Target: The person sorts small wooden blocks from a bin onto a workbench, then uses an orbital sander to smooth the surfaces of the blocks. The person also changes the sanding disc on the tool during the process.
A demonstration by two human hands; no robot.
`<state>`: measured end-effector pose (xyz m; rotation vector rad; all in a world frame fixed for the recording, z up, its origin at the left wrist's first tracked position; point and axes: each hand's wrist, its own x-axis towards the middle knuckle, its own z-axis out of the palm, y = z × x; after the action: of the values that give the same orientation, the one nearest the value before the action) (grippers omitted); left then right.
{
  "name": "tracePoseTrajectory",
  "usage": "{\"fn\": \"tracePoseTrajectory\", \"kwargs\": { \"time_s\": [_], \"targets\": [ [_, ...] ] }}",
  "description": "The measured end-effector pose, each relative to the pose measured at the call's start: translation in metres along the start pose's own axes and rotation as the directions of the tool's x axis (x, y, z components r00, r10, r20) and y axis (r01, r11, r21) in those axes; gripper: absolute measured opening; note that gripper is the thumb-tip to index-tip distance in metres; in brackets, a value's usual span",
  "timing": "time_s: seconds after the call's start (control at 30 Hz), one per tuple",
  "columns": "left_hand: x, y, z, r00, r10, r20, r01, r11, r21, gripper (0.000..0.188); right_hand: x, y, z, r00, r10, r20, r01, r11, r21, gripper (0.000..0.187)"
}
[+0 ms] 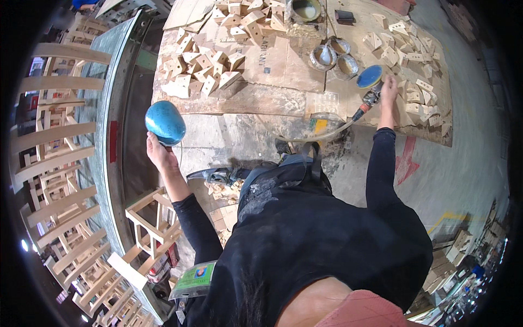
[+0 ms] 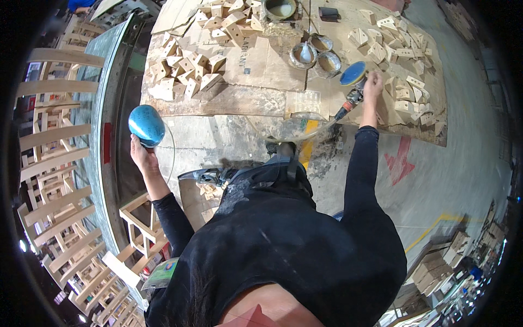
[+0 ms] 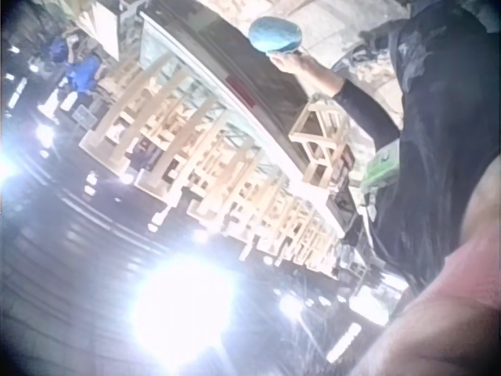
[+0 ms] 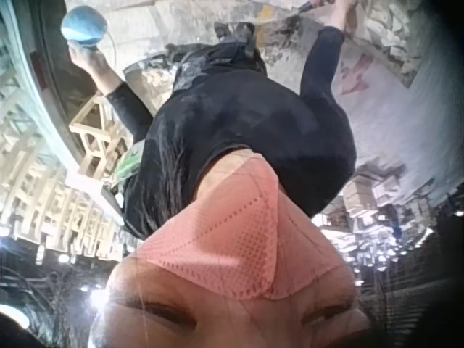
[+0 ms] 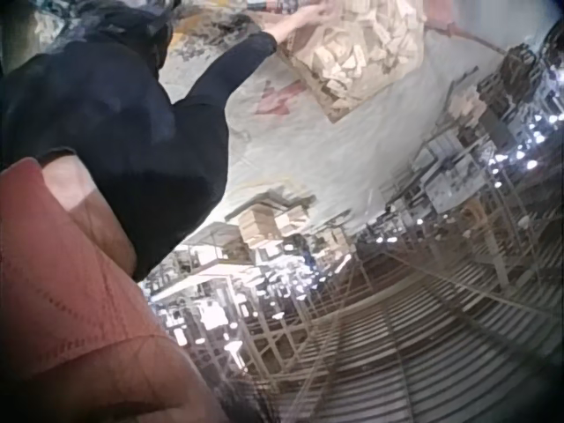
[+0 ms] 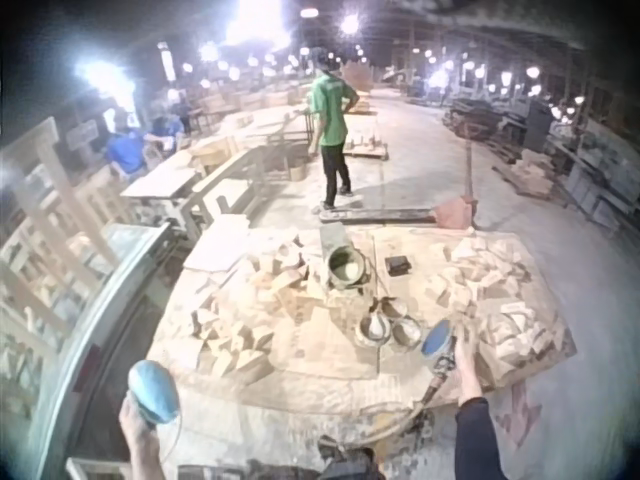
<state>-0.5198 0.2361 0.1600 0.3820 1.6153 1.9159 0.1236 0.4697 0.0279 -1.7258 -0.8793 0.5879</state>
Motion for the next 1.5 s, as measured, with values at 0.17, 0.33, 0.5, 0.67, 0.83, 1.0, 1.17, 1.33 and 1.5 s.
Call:
{"fn": "tracePoseTrajectory", "kwargs": {
  "time_s": [0.17, 0.33, 0.5, 0.67, 0.83, 1.0, 1.17, 1.33, 1.5],
  "targets": [
    [-0.023, -0.014, -0.013, 0.988, -0.149, 0.030, 0.152, 0.982, -0.113, 0.028, 0.024, -0.019, -0.018, 0.974, -0.215, -0.068, 0.190, 0.945, -0.265, 0.048],
    [-0.054, -0.022, 0.003, 0.978, -0.203, 0.051, 0.210, 0.958, -0.197, 0.032, -0.079, -0.153, 0.018, 0.873, -0.488, 0.000, 0.487, 0.870, 0.081, 0.036],
    [-0.115, 0.004, -0.030, 0.975, -0.217, -0.053, 0.193, 0.938, -0.289, 0.036, -0.273, -0.236, 0.102, 0.458, -0.268, 0.847, -0.090, 0.935, 0.344, 0.040],
    [-0.181, -0.004, -0.061, 0.954, -0.193, -0.228, 0.158, 0.974, -0.163, 0.031, -0.434, -0.245, 0.129, -0.477, -0.102, 0.873, -0.407, 0.906, -0.117, 0.052],
    [-0.312, -0.032, -0.130, 0.742, 0.212, -0.636, -0.109, 0.974, 0.197, 0.033, -0.538, -0.216, 0.098, -0.792, 0.151, 0.591, 0.001, 0.969, -0.247, 0.034],
    [-0.466, -0.031, -0.172, 0.398, 0.245, -0.884, 0.008, 0.963, 0.270, 0.022, -0.644, -0.190, 0.013, -0.905, 0.154, 0.397, 0.208, 0.973, 0.096, 0.021],
    [-0.590, -0.003, -0.210, 0.089, 0.523, -0.848, 0.259, 0.810, 0.527, 0.017, -0.742, -0.145, -0.110, -0.927, 0.128, 0.351, 0.237, 0.928, 0.288, 0.020],
    [-0.711, -0.004, -0.267, 0.137, 0.749, -0.649, 0.464, 0.530, 0.710, 0.021, -0.827, -0.083, -0.216, -0.970, 0.093, 0.227, 0.168, 0.925, 0.340, 0.023],
    [-0.807, -0.030, -0.312, 0.179, 0.807, -0.563, 0.577, 0.377, 0.724, 0.028, -0.897, -0.028, -0.307, -0.979, 0.182, 0.090, 0.196, 0.963, 0.187, 0.015]
  ]
}}
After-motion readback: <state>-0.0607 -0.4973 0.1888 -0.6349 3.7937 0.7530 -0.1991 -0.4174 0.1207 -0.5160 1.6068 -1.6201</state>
